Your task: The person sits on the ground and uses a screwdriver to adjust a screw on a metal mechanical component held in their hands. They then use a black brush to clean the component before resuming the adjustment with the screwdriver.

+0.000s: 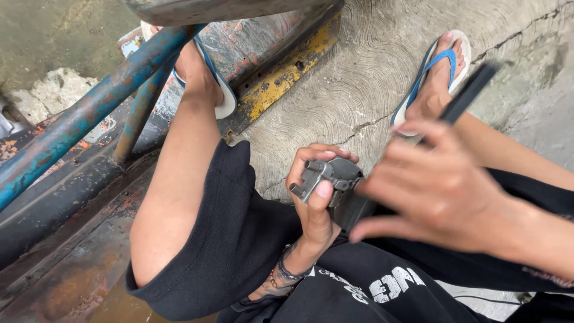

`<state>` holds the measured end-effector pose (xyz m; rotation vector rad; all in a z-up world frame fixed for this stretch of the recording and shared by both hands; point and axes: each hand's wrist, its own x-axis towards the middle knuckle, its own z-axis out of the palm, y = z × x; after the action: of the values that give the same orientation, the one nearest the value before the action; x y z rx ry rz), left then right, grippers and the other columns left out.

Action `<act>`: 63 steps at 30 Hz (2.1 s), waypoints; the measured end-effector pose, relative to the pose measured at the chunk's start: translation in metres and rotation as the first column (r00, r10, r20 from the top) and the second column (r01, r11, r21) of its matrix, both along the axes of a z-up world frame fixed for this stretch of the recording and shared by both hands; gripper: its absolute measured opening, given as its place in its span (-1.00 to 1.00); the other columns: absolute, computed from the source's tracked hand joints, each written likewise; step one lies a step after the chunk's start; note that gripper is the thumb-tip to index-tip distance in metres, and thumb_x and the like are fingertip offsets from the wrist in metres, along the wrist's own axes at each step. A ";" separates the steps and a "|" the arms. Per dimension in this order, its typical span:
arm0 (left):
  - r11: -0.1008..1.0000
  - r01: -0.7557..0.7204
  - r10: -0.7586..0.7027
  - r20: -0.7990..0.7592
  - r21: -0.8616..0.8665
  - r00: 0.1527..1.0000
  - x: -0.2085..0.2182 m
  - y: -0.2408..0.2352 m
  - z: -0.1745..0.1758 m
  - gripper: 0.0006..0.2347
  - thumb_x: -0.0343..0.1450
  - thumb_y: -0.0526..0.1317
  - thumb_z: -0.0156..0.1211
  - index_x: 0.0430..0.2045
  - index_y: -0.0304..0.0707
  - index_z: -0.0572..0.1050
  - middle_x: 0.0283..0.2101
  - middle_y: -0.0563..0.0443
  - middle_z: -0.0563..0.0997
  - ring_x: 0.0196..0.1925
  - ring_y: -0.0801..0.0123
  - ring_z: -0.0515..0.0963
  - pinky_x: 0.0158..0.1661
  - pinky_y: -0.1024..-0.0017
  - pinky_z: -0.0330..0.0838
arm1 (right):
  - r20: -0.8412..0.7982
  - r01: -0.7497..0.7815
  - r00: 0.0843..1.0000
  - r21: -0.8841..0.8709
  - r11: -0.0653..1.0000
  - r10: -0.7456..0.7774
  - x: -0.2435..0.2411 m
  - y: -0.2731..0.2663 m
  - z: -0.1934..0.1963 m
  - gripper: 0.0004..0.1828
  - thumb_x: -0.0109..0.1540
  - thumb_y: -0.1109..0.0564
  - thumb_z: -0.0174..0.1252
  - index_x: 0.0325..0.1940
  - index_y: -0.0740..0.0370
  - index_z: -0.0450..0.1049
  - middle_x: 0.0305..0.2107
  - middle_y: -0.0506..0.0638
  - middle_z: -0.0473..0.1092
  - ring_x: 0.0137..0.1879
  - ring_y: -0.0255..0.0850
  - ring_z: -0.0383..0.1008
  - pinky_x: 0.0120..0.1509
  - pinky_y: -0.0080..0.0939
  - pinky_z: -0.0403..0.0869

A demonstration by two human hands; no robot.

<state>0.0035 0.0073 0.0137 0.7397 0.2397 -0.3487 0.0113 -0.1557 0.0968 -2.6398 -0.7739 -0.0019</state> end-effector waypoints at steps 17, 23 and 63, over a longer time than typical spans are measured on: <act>1.000 0.024 -0.024 0.057 0.000 0.998 -0.001 0.006 -0.001 -0.67 0.39 0.01 0.27 -0.29 -0.32 0.45 -0.25 -0.19 0.55 -0.22 0.11 0.62 -0.14 0.21 0.53 | 0.118 0.160 0.981 -0.044 0.986 -0.154 -0.008 -0.016 0.007 -0.40 0.19 -0.48 0.36 -0.42 0.09 0.51 -0.56 -0.14 0.44 -0.23 -0.15 0.49 0.36 0.04 0.17; 1.000 0.022 -0.022 0.038 0.001 0.999 0.000 0.004 -0.004 -0.67 0.39 -0.01 0.26 -0.27 -0.33 0.43 -0.23 -0.21 0.54 -0.20 0.13 0.62 -0.14 0.25 0.52 | 0.071 0.020 0.997 0.017 1.000 -0.021 0.000 -0.002 0.009 -0.41 0.24 -0.43 0.32 -0.46 0.10 0.45 -0.57 -0.09 0.33 -0.36 -0.12 0.37 0.20 0.06 0.38; 0.955 -0.154 0.028 -0.438 -0.253 0.898 0.005 0.040 -0.044 -0.72 0.45 0.07 0.06 -0.14 -0.07 0.41 -0.09 -0.06 0.50 -0.03 0.16 0.53 -0.09 0.11 0.50 | -0.105 0.379 0.925 0.177 0.908 -0.365 0.226 0.108 -0.363 -0.71 0.24 0.39 0.13 0.03 0.27 0.37 -0.17 0.20 0.40 -0.09 0.15 0.44 -0.22 0.04 0.47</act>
<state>0.0081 0.0472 -0.0300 0.3577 0.6301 -0.4443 0.2373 -0.0475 -0.2659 -2.5409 -0.2221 -0.0849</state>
